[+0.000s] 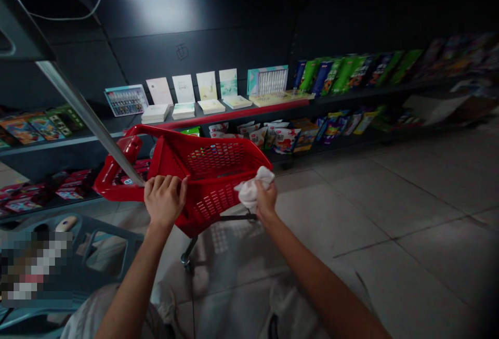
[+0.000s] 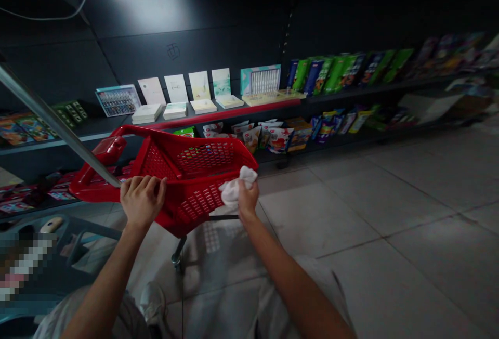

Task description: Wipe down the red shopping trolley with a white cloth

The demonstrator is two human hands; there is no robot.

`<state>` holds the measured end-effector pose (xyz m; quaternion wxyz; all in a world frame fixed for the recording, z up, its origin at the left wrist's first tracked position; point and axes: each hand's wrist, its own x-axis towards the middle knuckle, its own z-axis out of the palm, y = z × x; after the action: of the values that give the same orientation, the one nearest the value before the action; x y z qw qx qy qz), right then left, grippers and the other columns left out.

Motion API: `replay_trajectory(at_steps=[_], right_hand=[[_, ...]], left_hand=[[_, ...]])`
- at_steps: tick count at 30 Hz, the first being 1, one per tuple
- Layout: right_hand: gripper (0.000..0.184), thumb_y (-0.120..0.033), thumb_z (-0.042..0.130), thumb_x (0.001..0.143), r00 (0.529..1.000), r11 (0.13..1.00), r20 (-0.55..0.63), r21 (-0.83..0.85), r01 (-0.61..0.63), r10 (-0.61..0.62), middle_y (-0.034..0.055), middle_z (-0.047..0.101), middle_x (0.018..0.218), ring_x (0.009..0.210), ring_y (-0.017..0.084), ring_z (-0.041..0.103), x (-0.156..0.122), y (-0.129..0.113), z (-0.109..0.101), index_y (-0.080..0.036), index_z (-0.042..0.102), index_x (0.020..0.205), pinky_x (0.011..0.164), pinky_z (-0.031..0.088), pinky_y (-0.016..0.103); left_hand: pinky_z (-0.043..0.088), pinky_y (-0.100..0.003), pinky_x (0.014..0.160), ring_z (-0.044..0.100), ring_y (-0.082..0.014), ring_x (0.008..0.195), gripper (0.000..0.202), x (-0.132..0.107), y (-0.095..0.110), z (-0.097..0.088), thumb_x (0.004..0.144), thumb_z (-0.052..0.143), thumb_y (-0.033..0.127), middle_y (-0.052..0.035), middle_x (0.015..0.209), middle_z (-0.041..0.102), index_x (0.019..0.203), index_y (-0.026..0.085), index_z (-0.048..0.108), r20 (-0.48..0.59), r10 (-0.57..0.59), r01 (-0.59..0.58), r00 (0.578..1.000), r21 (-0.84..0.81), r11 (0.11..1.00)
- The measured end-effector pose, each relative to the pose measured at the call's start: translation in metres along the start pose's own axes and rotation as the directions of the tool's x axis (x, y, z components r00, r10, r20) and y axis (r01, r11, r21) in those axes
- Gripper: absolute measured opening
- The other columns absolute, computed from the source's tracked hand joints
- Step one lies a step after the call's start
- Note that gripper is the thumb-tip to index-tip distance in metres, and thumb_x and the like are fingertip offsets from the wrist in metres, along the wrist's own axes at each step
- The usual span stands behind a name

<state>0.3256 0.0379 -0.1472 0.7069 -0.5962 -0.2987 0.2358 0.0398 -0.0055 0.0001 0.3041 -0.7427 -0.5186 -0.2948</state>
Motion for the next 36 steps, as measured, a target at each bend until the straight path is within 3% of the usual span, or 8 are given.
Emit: replay_trajectory(at_steps=[3,7,11,16,21,27,31,36], right_hand=[[0.049,-0.039,0.057,0.081,0.957,0.949,-0.128,-0.22,0.228,-0.259,0.0141,0.067,0.121,0.11,0.027,0.063,0.047,-0.032,-0.038,-0.015,0.062,0.123,0.1,0.049,0.043],[0.037,-0.033,0.053,0.087,0.835,0.756,0.219,-0.353,0.551,-0.505,0.015,0.065,0.12,0.113,0.028,0.059,0.05,-0.052,-0.058,-0.016,0.065,0.118,0.104,0.047,0.044],[0.032,-0.019,0.048,0.089,0.571,0.567,0.647,-0.251,0.785,-0.504,0.0101,0.069,0.116,0.113,0.026,0.058,0.024,-0.063,-0.058,-0.02,0.068,0.114,0.106,0.045,0.042],[0.025,-0.017,0.051,0.088,0.467,0.477,0.783,-0.251,0.842,-0.412,0.008,0.071,0.102,0.102,0.024,0.061,0.007,-0.077,-0.06,-0.021,0.07,0.104,0.095,0.049,0.035],[0.03,-0.015,0.051,0.088,0.409,0.522,0.828,-0.171,0.836,-0.383,0.008,0.072,0.102,0.098,0.024,0.063,-0.006,-0.081,-0.055,-0.02,0.071,0.11,0.091,0.052,0.037],[0.054,-0.003,0.045,0.082,0.218,0.594,0.831,0.16,0.789,-0.513,0.0075,0.068,0.126,0.12,0.021,0.061,-0.009,-0.073,-0.054,-0.025,0.069,0.125,0.104,0.051,0.04],[0.051,-0.004,0.046,0.079,0.274,0.596,0.811,0.11,0.796,-0.516,0.0091,0.069,0.122,0.119,0.023,0.059,0.02,-0.055,-0.048,-0.023,0.073,0.118,0.105,0.049,0.043],[0.026,-0.023,0.054,0.083,0.606,0.766,0.651,-0.059,0.641,-0.457,0.0099,0.07,0.112,0.106,0.026,0.063,0.074,-0.028,-0.026,-0.021,0.073,0.1,0.101,0.05,0.044]], left_hand=[[0.035,-0.044,0.088,0.055,-0.0253,0.085,0.031,-0.002,-0.008,0.004,0.098,0.05,0.033,-0.0073,0.074,0.068,0.07,0.023,0.058,-0.061,-0.067,0.068,0.996,0.005,0.998],[0.036,-0.044,0.088,0.055,-0.0238,0.081,0.03,-0.007,-0.03,0.009,0.094,0.055,0.031,-0.0052,0.069,0.068,0.065,0.023,0.056,-0.123,-0.091,0.092,0.988,0.002,0.996],[0.037,-0.044,0.09,0.057,-0.0229,0.08,0.027,-0.01,-0.055,0.011,0.089,0.059,0.029,-0.0034,0.068,0.069,0.063,0.023,0.057,-0.155,-0.081,0.081,0.985,-0.005,0.997],[0.037,-0.051,0.101,0.059,-0.0277,0.104,0.019,-0.01,-0.064,0.012,0.091,0.059,0.028,-0.0073,0.089,0.073,0.073,0.023,0.063,-0.189,-0.163,0.17,0.968,0.019,0.985],[0.028,-0.057,0.119,0.054,-0.0266,0.126,0.016,-0.014,-0.007,0.011,0.097,0.055,0.027,-0.0084,0.118,0.07,0.106,0.023,0.068,-0.022,-0.036,0.032,0.999,-0.168,0.985],[0.039,-0.047,0.108,0.062,-0.0236,0.107,0.022,-0.027,0.075,0.016,0.101,0.051,0.036,-0.0079,0.106,0.073,0.106,0.023,0.067,0.257,0.238,-0.113,0.937,-0.422,0.899],[0.038,-0.047,0.097,0.06,-0.0232,0.092,0.028,-0.037,0.079,0.028,0.1,0.052,0.044,-0.0061,0.087,0.069,0.089,0.021,0.063,0.287,0.138,-0.009,0.948,-0.41,0.912],[0.034,-0.045,0.094,0.057,-0.0218,0.086,0.032,-0.047,0.061,0.037,0.093,0.063,0.05,-0.0028,0.081,0.066,0.081,0.021,0.058,0.231,0.126,-0.013,0.965,-0.437,0.899]])
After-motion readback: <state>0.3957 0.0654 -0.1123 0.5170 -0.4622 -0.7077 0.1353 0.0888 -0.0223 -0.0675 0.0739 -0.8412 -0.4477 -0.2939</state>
